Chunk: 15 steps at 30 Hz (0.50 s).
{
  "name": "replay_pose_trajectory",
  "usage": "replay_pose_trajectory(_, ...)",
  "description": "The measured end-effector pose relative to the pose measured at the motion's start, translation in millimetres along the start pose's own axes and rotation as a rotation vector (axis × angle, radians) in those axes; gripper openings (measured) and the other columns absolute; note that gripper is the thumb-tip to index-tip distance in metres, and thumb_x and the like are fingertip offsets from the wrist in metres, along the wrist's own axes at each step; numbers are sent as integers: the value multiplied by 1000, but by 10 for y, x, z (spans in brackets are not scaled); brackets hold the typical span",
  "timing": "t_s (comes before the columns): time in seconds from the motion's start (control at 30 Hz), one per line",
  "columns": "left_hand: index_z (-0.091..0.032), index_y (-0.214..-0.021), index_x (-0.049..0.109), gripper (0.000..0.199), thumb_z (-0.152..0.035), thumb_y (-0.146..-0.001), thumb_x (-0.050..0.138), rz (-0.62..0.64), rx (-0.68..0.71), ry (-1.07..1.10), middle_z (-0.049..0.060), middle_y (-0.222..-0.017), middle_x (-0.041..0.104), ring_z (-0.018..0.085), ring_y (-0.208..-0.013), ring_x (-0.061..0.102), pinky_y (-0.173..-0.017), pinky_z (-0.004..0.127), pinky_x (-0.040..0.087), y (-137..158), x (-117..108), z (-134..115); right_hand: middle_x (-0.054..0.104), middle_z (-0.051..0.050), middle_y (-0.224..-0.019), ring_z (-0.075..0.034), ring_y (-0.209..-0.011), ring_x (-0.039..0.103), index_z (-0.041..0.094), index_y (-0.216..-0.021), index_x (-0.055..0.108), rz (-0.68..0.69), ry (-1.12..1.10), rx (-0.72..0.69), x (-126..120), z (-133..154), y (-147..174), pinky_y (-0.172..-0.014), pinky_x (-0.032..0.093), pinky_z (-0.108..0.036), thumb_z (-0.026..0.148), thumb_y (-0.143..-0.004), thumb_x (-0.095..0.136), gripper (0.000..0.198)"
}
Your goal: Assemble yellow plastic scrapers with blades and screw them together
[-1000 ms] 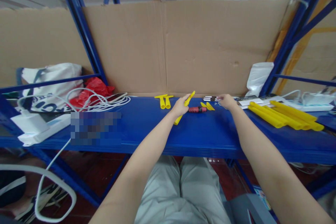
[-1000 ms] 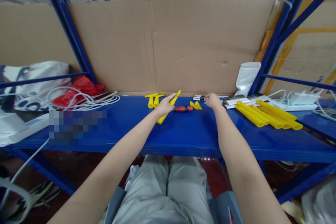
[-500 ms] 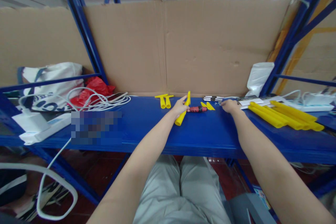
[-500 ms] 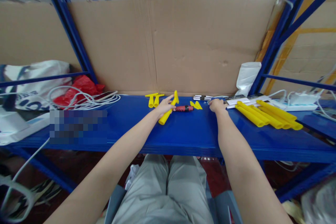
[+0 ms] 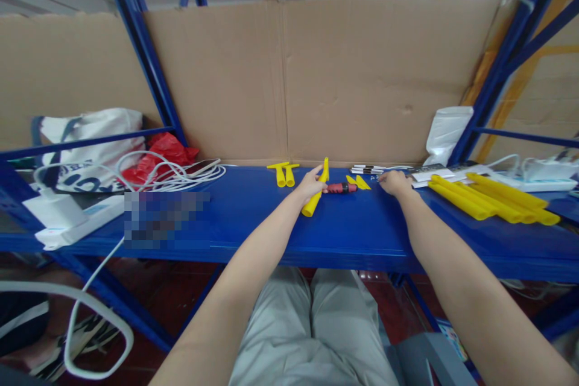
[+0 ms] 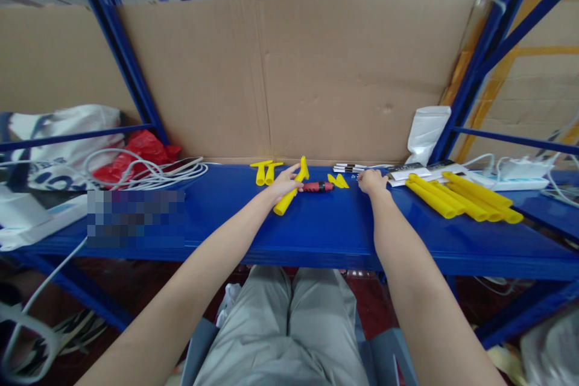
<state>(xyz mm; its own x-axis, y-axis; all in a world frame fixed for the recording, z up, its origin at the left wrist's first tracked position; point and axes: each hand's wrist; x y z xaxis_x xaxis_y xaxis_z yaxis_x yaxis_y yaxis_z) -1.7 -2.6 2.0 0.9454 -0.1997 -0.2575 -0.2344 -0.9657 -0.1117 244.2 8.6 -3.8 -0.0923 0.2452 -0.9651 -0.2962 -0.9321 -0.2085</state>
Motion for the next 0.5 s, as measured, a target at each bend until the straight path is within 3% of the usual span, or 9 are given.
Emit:
replay_pose_trajectory(0.23,-21,-140,29,85,9,-64,50,13,-35,-3,13,-118,53,2,-55,52,-52,16,45,36,5,-29,59,-13,-113,-30,-113,47,21,-91,69,-28,33,-53,-1,72,4,-93,33,-51,24,-82,49,23)
replay_pose_trajectory(0.5,-21,-141,26,85,8,-65,52,33,-49,12,12,-110,59,4,-54,53,-48,15,43,10,-6,-22,60,-21,-109,-31,-112,50,11,-93,67,-21,66,-69,18,111,-4,-92,36,-47,13,-78,45,26)
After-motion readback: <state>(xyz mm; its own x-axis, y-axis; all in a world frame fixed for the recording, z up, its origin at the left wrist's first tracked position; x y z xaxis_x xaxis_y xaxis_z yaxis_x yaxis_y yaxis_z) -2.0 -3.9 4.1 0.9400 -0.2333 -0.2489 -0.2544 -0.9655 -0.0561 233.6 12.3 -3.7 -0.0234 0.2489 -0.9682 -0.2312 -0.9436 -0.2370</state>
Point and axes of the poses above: each hand's wrist, its own y-axis away from the middle knuckle, its own x-axis out of the palm, z = x × y
